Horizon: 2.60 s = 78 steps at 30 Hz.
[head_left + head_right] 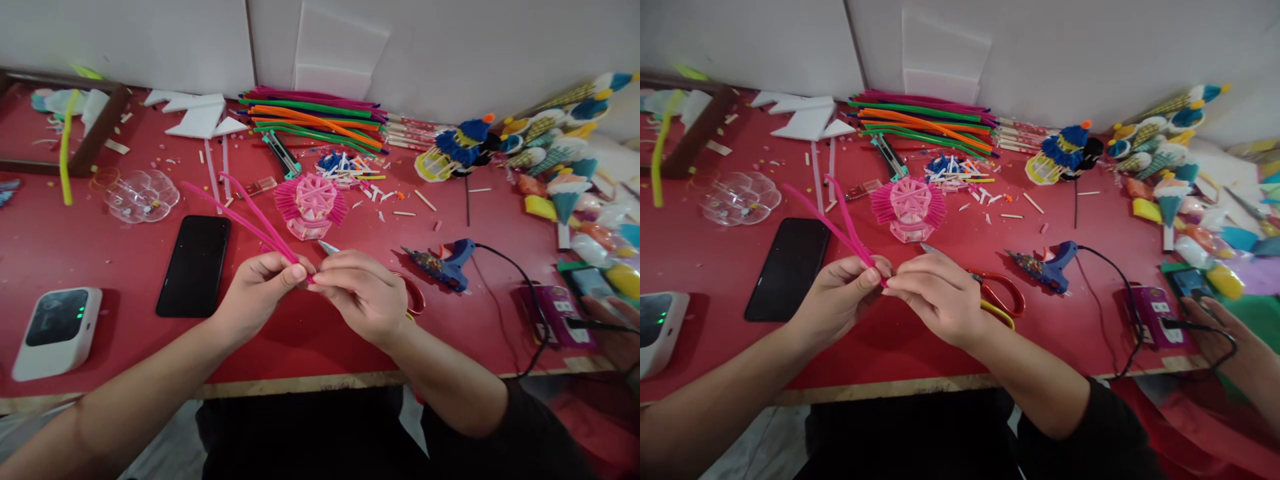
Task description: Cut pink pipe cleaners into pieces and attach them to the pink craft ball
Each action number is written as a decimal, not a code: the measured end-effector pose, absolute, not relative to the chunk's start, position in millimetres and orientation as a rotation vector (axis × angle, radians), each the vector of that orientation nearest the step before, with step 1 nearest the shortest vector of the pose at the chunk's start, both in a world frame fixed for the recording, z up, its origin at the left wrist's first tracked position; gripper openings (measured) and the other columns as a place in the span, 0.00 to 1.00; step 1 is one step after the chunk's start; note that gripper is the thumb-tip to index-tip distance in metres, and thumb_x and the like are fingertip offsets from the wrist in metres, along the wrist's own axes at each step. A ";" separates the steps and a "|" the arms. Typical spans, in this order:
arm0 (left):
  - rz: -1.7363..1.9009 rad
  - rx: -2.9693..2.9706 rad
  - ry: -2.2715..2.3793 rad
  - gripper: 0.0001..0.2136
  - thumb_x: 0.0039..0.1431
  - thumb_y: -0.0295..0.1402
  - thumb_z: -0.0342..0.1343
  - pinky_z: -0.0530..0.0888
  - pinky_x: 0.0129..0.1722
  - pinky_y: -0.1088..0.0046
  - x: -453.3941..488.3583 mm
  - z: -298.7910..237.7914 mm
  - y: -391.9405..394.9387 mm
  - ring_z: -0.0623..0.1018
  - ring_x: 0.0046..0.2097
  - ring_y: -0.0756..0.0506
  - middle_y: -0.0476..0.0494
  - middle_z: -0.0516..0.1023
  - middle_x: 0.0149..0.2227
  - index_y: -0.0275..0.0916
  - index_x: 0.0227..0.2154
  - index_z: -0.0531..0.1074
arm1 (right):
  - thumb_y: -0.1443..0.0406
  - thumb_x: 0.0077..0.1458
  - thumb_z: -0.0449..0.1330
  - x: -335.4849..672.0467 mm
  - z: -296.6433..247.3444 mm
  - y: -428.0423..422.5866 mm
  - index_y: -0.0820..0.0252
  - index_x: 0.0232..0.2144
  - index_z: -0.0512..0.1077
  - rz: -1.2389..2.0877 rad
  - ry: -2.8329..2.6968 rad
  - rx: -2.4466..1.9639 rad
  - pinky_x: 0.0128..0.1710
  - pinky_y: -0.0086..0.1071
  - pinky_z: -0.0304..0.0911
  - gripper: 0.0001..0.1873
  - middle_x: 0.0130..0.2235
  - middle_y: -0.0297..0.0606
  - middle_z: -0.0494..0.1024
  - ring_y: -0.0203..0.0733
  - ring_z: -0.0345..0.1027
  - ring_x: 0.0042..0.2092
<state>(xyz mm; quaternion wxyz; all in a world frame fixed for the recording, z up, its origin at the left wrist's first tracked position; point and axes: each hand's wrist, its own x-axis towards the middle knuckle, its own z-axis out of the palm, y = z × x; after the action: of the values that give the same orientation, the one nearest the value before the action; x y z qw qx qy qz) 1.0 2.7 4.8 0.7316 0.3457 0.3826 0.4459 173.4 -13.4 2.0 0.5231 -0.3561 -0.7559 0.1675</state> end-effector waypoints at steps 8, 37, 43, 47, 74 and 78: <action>0.890 0.902 0.850 0.11 0.47 0.42 0.72 0.75 0.40 0.73 -5.5 -2.6 5.2 0.77 0.33 0.49 0.47 0.82 0.29 0.39 0.26 0.82 | 0.71 0.57 0.66 171.0 1.6 -11.4 0.52 0.33 0.73 0.541 -1.722 -0.855 0.36 0.34 0.73 0.08 0.31 0.32 0.80 0.38 0.76 0.34; 0.700 2.041 1.050 0.12 0.59 0.26 0.54 0.65 0.28 0.74 -8.4 -3.5 9.6 0.69 0.24 0.50 0.50 0.70 0.21 0.40 0.20 0.68 | 0.59 0.59 0.64 174.7 1.4 -2.9 0.58 0.32 0.74 1.212 -1.599 -1.197 0.31 0.28 0.66 0.09 0.31 0.33 0.77 0.35 0.71 0.32; 0.638 2.013 1.150 0.08 0.61 0.26 0.55 0.67 0.29 0.75 -6.8 -3.4 8.2 0.75 0.26 0.49 0.48 0.78 0.25 0.38 0.27 0.75 | 0.61 0.59 0.63 177.6 2.0 0.5 0.59 0.33 0.75 1.221 -1.648 -1.284 0.31 0.27 0.65 0.07 0.32 0.34 0.81 0.36 0.74 0.34; 0.614 2.034 1.197 0.09 0.61 0.25 0.54 0.68 0.28 0.75 -5.5 -5.3 7.5 0.76 0.26 0.49 0.48 0.81 0.26 0.38 0.27 0.76 | 0.64 0.57 0.64 178.9 1.9 2.1 0.59 0.33 0.76 1.264 -1.648 -1.323 0.32 0.27 0.67 0.04 0.33 0.35 0.81 0.37 0.75 0.35; 1.076 2.127 0.725 0.04 0.59 0.26 0.65 0.76 0.34 0.82 -12.2 0.0 0.8 0.83 0.33 0.51 0.48 0.85 0.32 0.38 0.35 0.75 | 0.56 0.45 0.75 195.5 16.0 5.8 0.60 0.26 0.77 1.635 -1.395 -1.004 0.29 0.28 0.71 0.15 0.26 0.33 0.78 0.34 0.73 0.27; 1.078 2.076 0.722 0.05 0.58 0.28 0.66 0.75 0.32 0.83 -11.4 -0.7 0.6 0.83 0.30 0.52 0.49 0.84 0.29 0.37 0.33 0.75 | 0.58 0.45 0.75 195.8 15.5 4.6 0.59 0.27 0.79 1.614 -1.414 -0.967 0.29 0.28 0.71 0.13 0.26 0.33 0.79 0.34 0.73 0.27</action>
<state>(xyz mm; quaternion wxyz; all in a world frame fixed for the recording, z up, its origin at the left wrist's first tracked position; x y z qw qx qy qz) -11.4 0.6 -0.7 0.3397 0.7976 0.2773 0.4142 195.8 4.6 15.5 0.3840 -0.3795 -0.5546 0.6332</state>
